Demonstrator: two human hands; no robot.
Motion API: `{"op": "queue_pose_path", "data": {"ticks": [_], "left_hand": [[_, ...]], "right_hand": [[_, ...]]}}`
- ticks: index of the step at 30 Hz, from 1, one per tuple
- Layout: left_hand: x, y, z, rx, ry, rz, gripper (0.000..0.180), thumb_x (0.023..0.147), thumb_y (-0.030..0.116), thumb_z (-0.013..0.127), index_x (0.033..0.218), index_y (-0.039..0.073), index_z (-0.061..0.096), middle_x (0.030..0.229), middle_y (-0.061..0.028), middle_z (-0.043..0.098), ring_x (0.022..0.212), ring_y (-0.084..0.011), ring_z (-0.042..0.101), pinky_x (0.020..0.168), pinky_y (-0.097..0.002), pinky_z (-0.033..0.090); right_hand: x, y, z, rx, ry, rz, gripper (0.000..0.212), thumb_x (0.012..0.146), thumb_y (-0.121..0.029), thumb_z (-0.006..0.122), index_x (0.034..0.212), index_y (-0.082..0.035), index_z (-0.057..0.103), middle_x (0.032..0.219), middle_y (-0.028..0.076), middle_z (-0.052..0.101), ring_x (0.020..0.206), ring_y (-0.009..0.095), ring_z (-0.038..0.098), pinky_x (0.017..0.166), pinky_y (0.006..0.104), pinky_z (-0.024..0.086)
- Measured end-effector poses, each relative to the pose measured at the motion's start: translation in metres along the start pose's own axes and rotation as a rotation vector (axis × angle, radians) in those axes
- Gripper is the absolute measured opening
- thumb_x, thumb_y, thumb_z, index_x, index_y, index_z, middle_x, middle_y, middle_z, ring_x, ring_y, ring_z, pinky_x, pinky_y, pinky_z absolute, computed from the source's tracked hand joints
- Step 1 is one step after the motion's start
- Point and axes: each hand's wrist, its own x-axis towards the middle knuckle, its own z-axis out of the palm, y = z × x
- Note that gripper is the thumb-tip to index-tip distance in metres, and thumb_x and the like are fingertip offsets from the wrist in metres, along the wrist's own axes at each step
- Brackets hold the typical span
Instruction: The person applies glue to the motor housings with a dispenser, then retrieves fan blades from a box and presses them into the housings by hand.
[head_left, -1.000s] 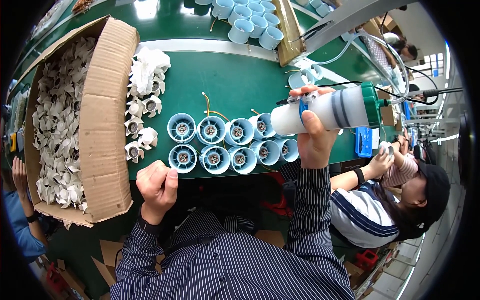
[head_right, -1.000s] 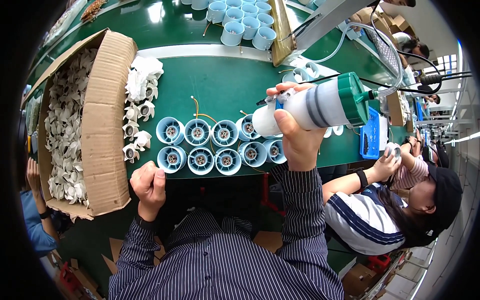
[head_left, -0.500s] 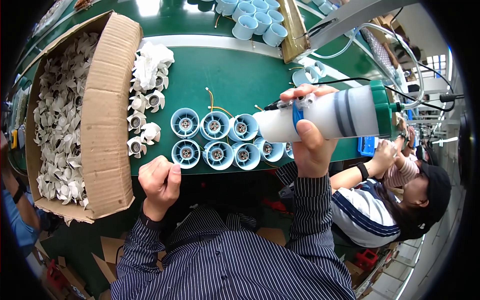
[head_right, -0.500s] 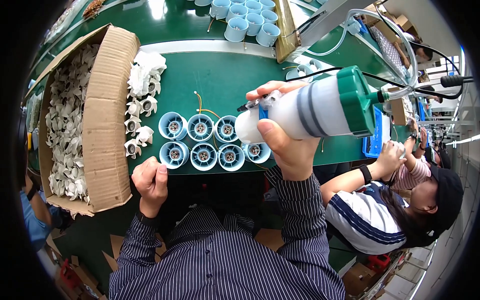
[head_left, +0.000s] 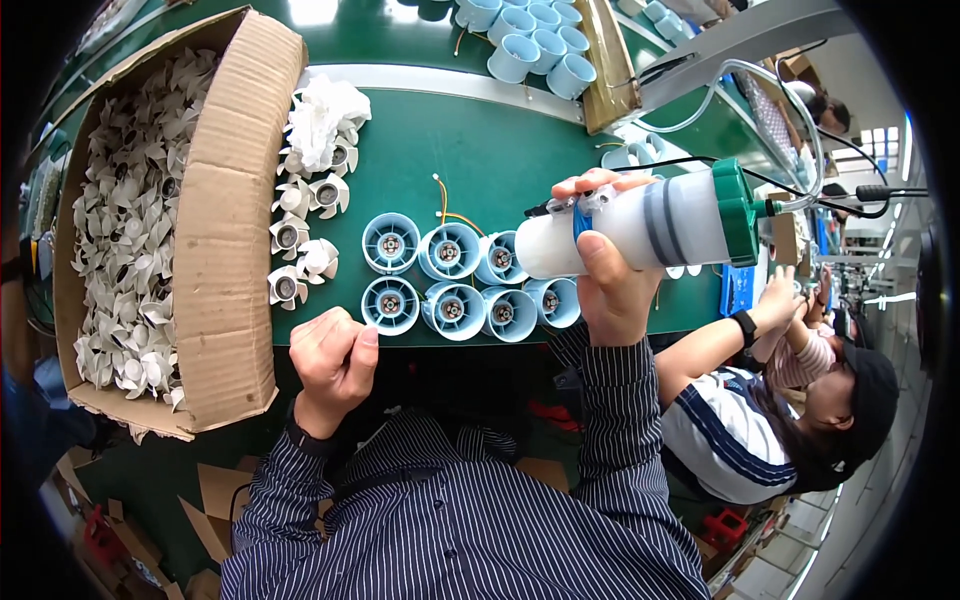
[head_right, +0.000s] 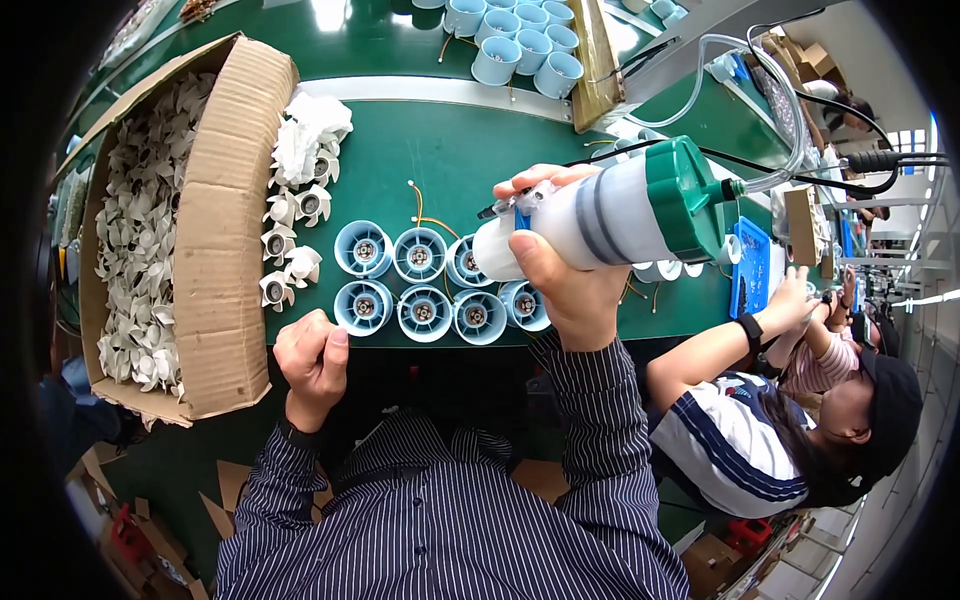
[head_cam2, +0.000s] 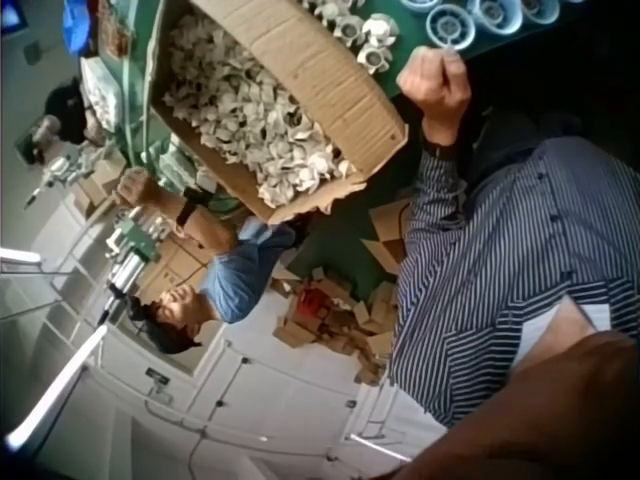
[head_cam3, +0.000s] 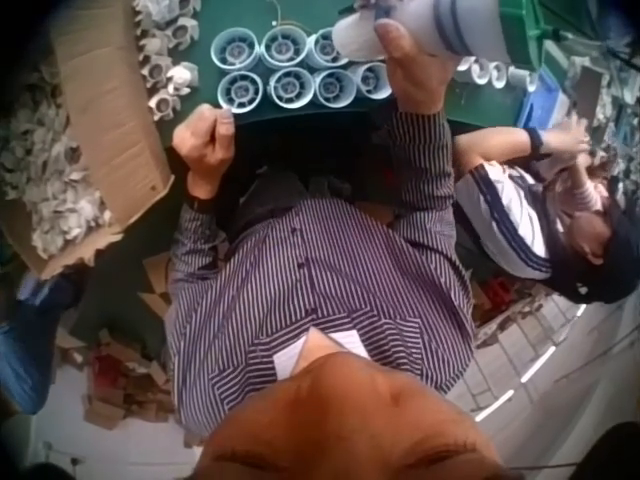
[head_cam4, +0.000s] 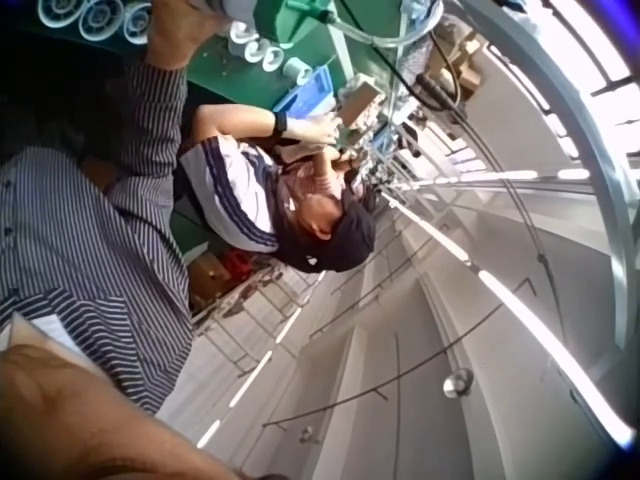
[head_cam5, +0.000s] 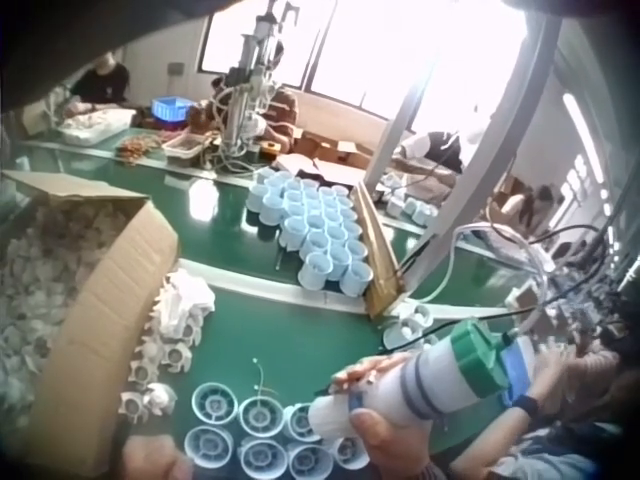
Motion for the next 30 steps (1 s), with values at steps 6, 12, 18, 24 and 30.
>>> {"op": "queue_pose_path", "data": {"ticks": [6,12,18,24,30], "left_hand": [[-0.001,-0.001,0.001,-0.002,0.001,-0.007,0.024,0.094,0.001,0.072,0.075,0.001,0.057,0.062,-0.0103,0.05,0.051,-0.0284,0.051,0.051,-0.0397,0.041],[0.003,-0.002,0.0,-0.007,0.002,0.002,0.024,0.094,0.002,0.072,0.075,0.001,0.058,0.062,-0.0104,0.05,0.051,-0.0291,0.052,0.051,-0.0401,0.041],[0.0,0.005,-0.011,0.002,0.006,-0.051,0.024,0.094,0.002,0.074,0.075,0.002,0.059,0.063,-0.0117,0.052,0.053,-0.0308,0.054,0.052,-0.0419,0.042],[0.003,0.006,-0.001,-0.146,0.006,-0.041,0.024,0.098,0.006,0.074,0.077,0.001,0.064,0.065,-0.013,0.055,0.055,-0.031,0.057,0.052,-0.0428,0.041],[-0.001,0.021,-0.012,-0.098,-0.023,-0.007,0.026,0.098,0.005,0.075,0.076,0.0,0.063,0.067,-0.0128,0.058,0.057,-0.032,0.059,0.054,-0.0429,0.044]], "right_hand": [[0.0,0.002,-0.001,-0.025,-0.005,-0.004,0.056,0.089,-0.011,0.084,0.136,-0.011,0.055,0.134,0.015,0.066,0.127,0.035,0.067,0.114,0.0542,0.051],[0.001,-0.01,-0.006,-0.032,0.008,-0.062,0.061,0.091,-0.019,0.086,0.142,-0.009,0.053,0.136,0.016,0.066,0.127,0.035,0.068,0.114,0.0532,0.052],[-0.003,-0.033,-0.019,-0.074,0.162,-0.233,0.077,0.1,-0.036,0.082,0.158,-0.002,0.046,0.148,0.021,0.063,0.131,0.035,0.067,0.112,0.0493,0.054],[-0.031,-0.033,-0.105,-0.05,0.507,-0.323,0.056,0.114,-0.024,0.064,0.161,0.001,0.047,0.154,0.016,0.062,0.138,0.029,0.063,0.118,0.045,0.05],[-0.031,-0.021,-0.136,-0.169,0.514,-0.25,0.052,0.115,-0.021,0.061,0.161,0.001,0.049,0.153,0.013,0.061,0.143,0.026,0.058,0.123,0.0428,0.041]]}}
